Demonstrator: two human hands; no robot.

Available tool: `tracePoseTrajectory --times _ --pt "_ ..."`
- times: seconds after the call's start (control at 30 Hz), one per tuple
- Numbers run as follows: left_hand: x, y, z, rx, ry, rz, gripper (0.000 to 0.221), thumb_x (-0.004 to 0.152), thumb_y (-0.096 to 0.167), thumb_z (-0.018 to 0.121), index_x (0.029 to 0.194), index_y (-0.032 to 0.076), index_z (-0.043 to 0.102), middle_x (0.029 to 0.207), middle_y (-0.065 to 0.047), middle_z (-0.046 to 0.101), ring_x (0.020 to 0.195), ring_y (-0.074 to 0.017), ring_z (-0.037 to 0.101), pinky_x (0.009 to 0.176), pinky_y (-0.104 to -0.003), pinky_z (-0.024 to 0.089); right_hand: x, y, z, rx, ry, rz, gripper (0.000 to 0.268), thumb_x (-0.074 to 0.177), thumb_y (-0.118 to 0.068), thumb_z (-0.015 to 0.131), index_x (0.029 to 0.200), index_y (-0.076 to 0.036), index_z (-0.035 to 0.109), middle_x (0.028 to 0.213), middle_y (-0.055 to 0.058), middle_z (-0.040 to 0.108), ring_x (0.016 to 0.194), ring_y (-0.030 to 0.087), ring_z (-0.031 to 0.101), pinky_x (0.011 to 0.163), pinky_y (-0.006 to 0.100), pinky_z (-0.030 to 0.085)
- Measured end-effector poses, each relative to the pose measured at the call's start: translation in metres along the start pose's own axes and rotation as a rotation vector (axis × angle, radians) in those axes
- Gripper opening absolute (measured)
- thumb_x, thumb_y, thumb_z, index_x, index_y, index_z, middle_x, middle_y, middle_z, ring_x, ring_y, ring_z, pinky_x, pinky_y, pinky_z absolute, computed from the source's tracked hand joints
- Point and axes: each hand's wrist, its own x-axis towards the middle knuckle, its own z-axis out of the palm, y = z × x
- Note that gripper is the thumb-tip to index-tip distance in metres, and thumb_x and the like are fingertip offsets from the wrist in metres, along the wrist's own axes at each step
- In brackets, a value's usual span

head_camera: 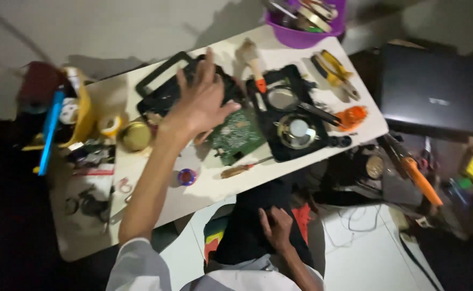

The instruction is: The person is performing electronics repair, specifically desoldering components and then using epoxy adhesive to secure a part onto a circuit board.

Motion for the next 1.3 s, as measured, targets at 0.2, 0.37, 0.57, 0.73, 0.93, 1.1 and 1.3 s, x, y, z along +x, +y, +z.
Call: tracePoseTrajectory --times 0.2,0.37,0.57,0.73,0.93,1.1,1.3 --pt "-0.018 0.028 -0.026 -0.073 -0.175 -0.111 0.097 0.106 0.038 0.056 0.158 -0.007 -0.012 0.077 -0.017 0.072 0.153 -0.0437 0.027 0.118 -0.073 -0.013 -0.011 0.009 0.009 -0.046 -0.002 0.016 0.034 0.085 -0.009 0.074 0.064 -0.006 0.048 0.058 0.007 0.042 0.051 0.025 0.038 0.051 0.037 0.036" --pt "-0.009 0.02 -0.003 0.049 0.097 0.09 0.088 0.091 0.041 0.071 0.144 -0.02 0.036 0.162 -0.035 0.005 0.147 -0.0592 0.014 0.109 -0.082 -0.009 -0.019 0.016 0.014 -0.076 0.027 0.005 0.026 0.087 -0.007 0.073 0.069 -0.005 0.054 0.061 0.008 0.049 0.052 0.025 0.042 0.053 0.036 0.039" --pt "-0.013 0.017 0.0 -0.334 -0.017 0.11 0.1 0.093 0.007 0.063 0.157 0.007 -0.013 0.161 -0.041 0.019 0.059 -0.0162 0.078 0.04 -0.015 0.063 -0.035 0.039 0.024 -0.105 0.007 0.054 0.027 0.094 -0.01 0.071 0.073 -0.001 0.056 0.063 0.013 0.049 0.054 0.028 0.042 0.055 0.04 0.039" --pt "-0.011 0.026 0.004 0.029 0.33 0.264 0.059 0.101 0.039 0.067 0.138 0.0 0.045 0.155 -0.023 0.017 0.149 -0.0465 0.021 0.11 -0.083 0.026 -0.031 0.031 0.024 -0.09 0.022 0.015 0.038 0.095 -0.005 0.071 0.066 -0.001 0.046 0.059 0.011 0.041 0.052 0.026 0.035 0.052 0.04 0.035" --pt "-0.09 0.017 0.022 -0.328 0.377 0.456 0.046 0.102 0.035 0.054 0.139 0.008 0.053 0.141 -0.011 0.062 0.115 -0.0268 0.072 0.101 -0.04 0.059 -0.044 0.056 0.03 -0.071 0.018 0.031 0.039 0.099 -0.005 0.073 0.069 0.001 0.049 0.06 0.013 0.043 0.052 0.027 0.035 0.053 0.039 0.036" --pt "-0.196 -0.027 0.006 -0.268 0.529 0.181 0.039 0.105 0.03 0.045 0.134 0.011 0.062 0.137 -0.004 0.066 0.113 -0.0211 0.072 0.097 -0.036 0.059 -0.048 0.06 0.028 -0.142 0.0 0.013 0.04 0.103 -0.009 0.073 0.071 0.003 0.053 0.064 0.018 0.049 0.054 0.033 0.041 0.057 0.043 0.04" --pt "-0.34 -0.072 -0.045 -0.045 1.062 -0.297 0.025 0.085 -0.002 0.068 0.109 0.003 0.072 0.097 -0.009 0.071 0.073 -0.0257 0.067 0.067 -0.035 0.052 -0.049 0.056 0.022 -0.176 -0.046 -0.043 0.037 0.107 -0.015 0.074 0.079 0.001 0.058 0.071 0.018 0.057 0.06 0.034 0.049 0.063 0.042 0.044"
